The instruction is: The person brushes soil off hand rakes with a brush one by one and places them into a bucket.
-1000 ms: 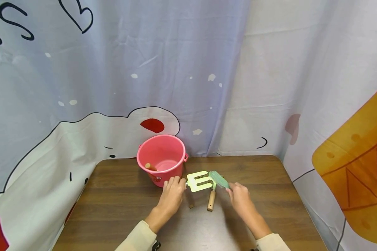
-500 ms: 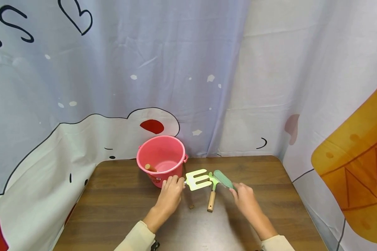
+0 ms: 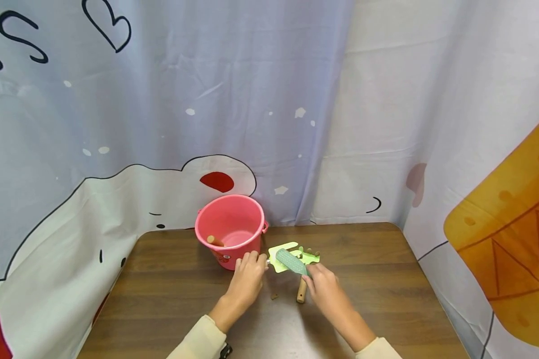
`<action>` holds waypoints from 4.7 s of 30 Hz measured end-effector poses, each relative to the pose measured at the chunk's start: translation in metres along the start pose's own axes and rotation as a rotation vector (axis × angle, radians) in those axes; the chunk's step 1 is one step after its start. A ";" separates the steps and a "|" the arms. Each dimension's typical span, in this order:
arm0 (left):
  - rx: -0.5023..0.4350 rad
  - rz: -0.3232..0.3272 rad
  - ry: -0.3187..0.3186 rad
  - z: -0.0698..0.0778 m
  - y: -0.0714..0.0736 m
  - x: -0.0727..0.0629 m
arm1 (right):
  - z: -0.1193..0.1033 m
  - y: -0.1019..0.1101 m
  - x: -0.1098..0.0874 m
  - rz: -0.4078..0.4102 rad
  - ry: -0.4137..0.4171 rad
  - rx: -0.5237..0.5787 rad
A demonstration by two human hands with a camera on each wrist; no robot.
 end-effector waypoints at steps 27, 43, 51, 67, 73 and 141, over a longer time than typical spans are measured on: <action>-0.007 0.000 0.012 -0.001 -0.001 -0.002 | 0.026 -0.002 -0.001 0.088 0.008 -0.043; 0.007 0.022 -0.007 -0.009 0.006 0.000 | 0.067 0.002 -0.013 0.020 -0.159 0.010; -0.040 -0.006 0.005 -0.013 0.010 0.000 | 0.074 0.006 -0.020 -0.025 -0.205 0.010; -0.096 -0.012 -0.003 -0.019 0.023 0.002 | 0.075 0.018 -0.022 -0.044 -0.226 0.014; -0.106 0.016 -0.013 -0.019 0.024 0.000 | 0.074 0.021 -0.021 -0.031 -0.211 0.004; -0.109 -0.093 -0.022 -0.006 -0.001 -0.003 | -0.016 0.002 0.010 -0.020 -0.094 0.003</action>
Point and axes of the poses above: each hand's wrist, its own x-axis towards the middle knuckle, its own y-axis out of the back of the hand, z = x × y, the point moved 4 cm from there along x, towards the middle knuckle, and after that the axes turned 4 degrees about -z, right-handed, at the moved point
